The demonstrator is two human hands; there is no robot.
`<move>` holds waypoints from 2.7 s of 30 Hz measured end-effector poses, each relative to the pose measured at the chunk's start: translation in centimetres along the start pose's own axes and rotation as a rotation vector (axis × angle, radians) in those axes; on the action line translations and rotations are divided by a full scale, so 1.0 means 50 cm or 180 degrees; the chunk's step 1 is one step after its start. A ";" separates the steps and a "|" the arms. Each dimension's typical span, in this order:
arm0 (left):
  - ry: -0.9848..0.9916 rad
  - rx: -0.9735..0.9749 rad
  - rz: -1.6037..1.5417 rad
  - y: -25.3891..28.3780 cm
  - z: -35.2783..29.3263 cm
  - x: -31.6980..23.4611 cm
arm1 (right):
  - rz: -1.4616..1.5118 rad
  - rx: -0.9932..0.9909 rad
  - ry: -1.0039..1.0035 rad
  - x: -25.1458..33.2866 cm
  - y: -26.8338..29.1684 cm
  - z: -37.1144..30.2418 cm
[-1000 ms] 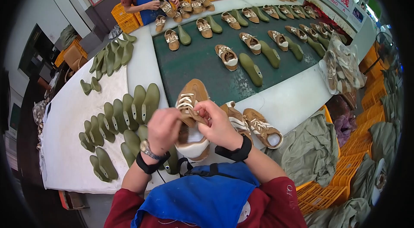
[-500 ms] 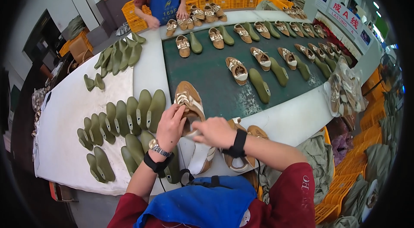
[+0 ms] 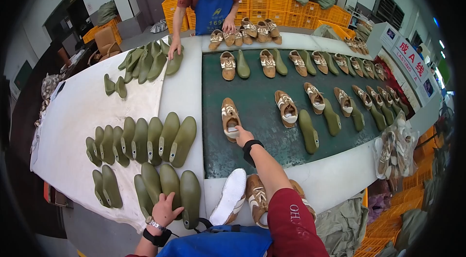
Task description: The recorder takes shoe uppers from a bin, inserts shoe lasts, and places them onto a conveyor belt for processing.
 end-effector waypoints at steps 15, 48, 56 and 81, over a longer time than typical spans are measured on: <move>-0.0281 -0.1041 -0.0410 -0.049 -0.066 0.068 | 0.0479 0.2804 0.1127 0.280 -0.154 -0.511; 0.2351 0.1576 -0.5164 -0.230 0.006 0.084 | 0.1803 0.2486 -0.1189 0.158 -0.182 -0.513; 0.1971 0.1889 -0.6014 -0.042 -0.022 -0.015 | 0.3716 0.2937 -0.2012 0.152 0.072 -0.480; -0.1019 0.0639 0.0572 -0.281 0.460 -0.257 | -0.1590 0.0510 -0.0338 -0.244 0.152 -0.108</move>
Point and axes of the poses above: each hand's wrist, its own z-axis towards the middle knuckle, its own y-axis out of the back of the hand, x = y × z, the point moved 5 cm from there along z, towards the middle knuckle, and after that the axes turned 12 degrees about -x, right-handed, at the moved point
